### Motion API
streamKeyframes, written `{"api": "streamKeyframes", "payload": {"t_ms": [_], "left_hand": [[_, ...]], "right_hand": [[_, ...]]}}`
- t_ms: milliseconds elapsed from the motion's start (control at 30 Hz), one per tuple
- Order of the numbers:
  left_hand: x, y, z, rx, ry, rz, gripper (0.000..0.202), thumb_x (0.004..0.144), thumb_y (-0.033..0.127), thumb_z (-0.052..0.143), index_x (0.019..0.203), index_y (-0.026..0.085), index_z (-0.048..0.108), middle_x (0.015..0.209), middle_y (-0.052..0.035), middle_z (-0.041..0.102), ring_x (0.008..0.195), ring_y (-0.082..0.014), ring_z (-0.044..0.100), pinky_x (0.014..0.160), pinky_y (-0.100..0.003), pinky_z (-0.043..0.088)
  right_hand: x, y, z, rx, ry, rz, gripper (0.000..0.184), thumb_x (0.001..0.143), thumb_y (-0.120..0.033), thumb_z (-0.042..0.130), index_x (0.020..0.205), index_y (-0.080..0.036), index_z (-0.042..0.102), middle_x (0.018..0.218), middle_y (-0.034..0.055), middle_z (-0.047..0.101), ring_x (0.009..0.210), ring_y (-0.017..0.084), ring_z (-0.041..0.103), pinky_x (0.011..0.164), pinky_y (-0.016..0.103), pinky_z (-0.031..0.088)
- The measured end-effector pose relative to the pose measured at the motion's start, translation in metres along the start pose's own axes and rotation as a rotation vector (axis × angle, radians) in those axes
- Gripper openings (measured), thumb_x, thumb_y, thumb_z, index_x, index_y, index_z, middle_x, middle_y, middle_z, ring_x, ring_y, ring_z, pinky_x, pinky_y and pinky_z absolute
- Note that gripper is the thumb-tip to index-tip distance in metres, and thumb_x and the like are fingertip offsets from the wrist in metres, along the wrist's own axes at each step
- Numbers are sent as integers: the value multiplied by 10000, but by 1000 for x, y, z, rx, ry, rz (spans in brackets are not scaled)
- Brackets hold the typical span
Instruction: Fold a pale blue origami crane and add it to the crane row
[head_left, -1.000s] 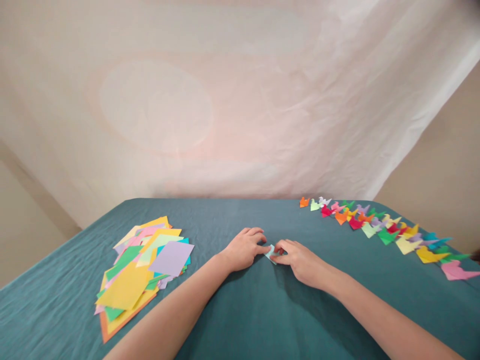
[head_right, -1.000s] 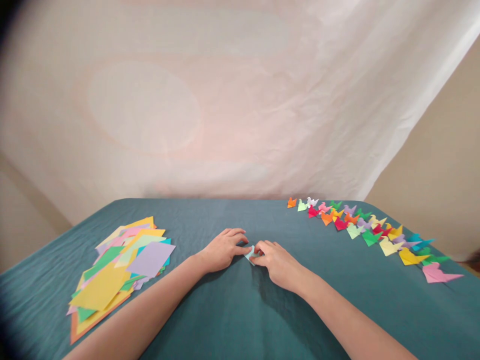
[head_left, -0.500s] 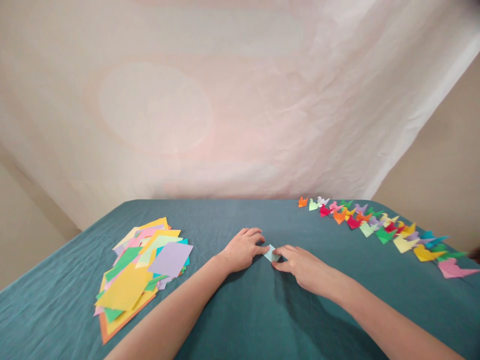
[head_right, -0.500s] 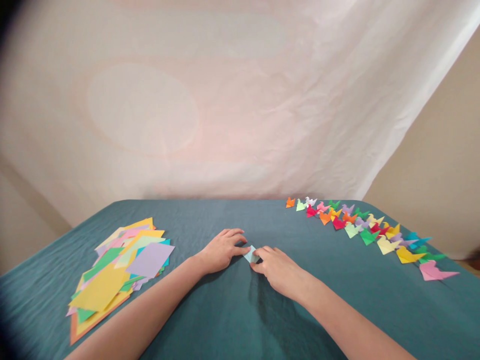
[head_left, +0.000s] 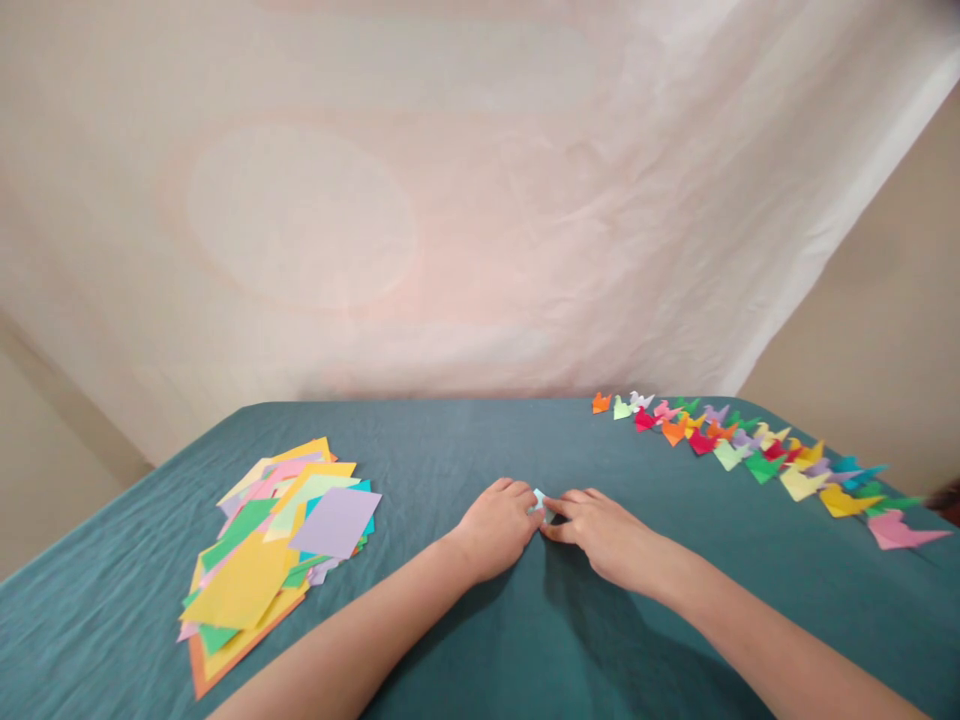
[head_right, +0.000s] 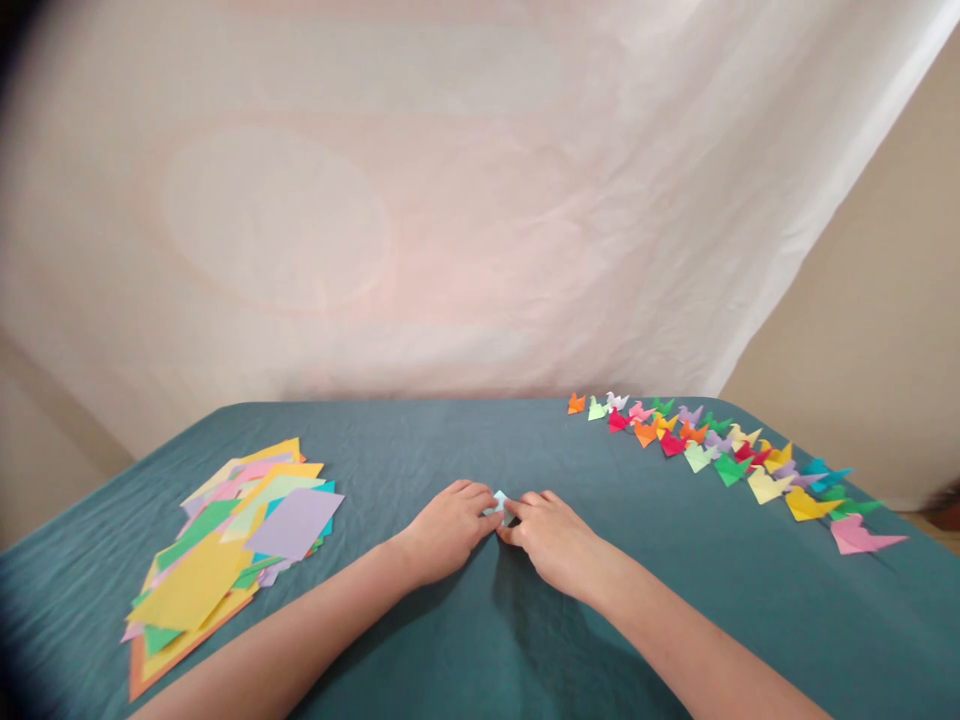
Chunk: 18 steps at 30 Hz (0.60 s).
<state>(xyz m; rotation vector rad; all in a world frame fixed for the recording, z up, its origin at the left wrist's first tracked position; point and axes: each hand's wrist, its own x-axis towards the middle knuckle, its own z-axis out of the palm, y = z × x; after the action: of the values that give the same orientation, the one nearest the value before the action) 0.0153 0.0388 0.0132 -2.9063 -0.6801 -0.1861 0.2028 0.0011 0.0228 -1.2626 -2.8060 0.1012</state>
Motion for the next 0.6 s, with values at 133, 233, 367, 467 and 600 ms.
{"api": "streamKeyframes", "payload": {"t_ms": [133, 233, 367, 467, 600], "left_hand": [[-3, 0, 0, -58, -1, 3, 236, 870, 170, 446, 1067, 151, 576, 1085, -113, 606, 1056, -241, 537, 900, -375, 418], [-6, -1, -2, -90, -17, 19, 272, 858, 161, 453, 1109, 157, 558, 1167, -121, 576, 1098, -243, 526, 921, -375, 421], [-10, -5, -4, -112, -57, 6, 335, 855, 168, 463, 1183, 194, 526, 1272, -114, 513, 1179, -254, 472, 967, -396, 394], [-13, -8, -7, -128, -91, 12, 400, 843, 161, 480, 1237, 234, 492, 1330, -96, 465, 1214, -268, 440, 984, -415, 379], [-16, -10, -10, -169, -147, 27, 452, 837, 142, 488, 1270, 273, 472, 1373, -94, 414, 1235, -300, 412, 979, -439, 380]], "right_hand": [[-2, 2, -1, 62, 2, -12, 449, 741, -7, 424, 1031, -256, 660, 1229, 90, 562, 1033, 239, 519, 818, 375, 387], [-5, 4, -1, 80, -9, -24, 523, 702, 13, 430, 1089, -271, 637, 1267, 86, 534, 1081, 237, 499, 862, 382, 381], [-7, 5, -2, 94, -6, -36, 568, 688, 17, 443, 1138, -285, 612, 1282, 81, 520, 1105, 233, 488, 899, 388, 371], [-8, 7, -3, 107, -10, -45, 563, 702, 16, 441, 1132, -302, 616, 1272, 69, 530, 1104, 233, 490, 901, 394, 375], [-9, 11, -4, 171, -22, -71, 549, 719, 14, 431, 1115, -309, 631, 1306, 63, 503, 1096, 229, 501, 896, 387, 388]]}}
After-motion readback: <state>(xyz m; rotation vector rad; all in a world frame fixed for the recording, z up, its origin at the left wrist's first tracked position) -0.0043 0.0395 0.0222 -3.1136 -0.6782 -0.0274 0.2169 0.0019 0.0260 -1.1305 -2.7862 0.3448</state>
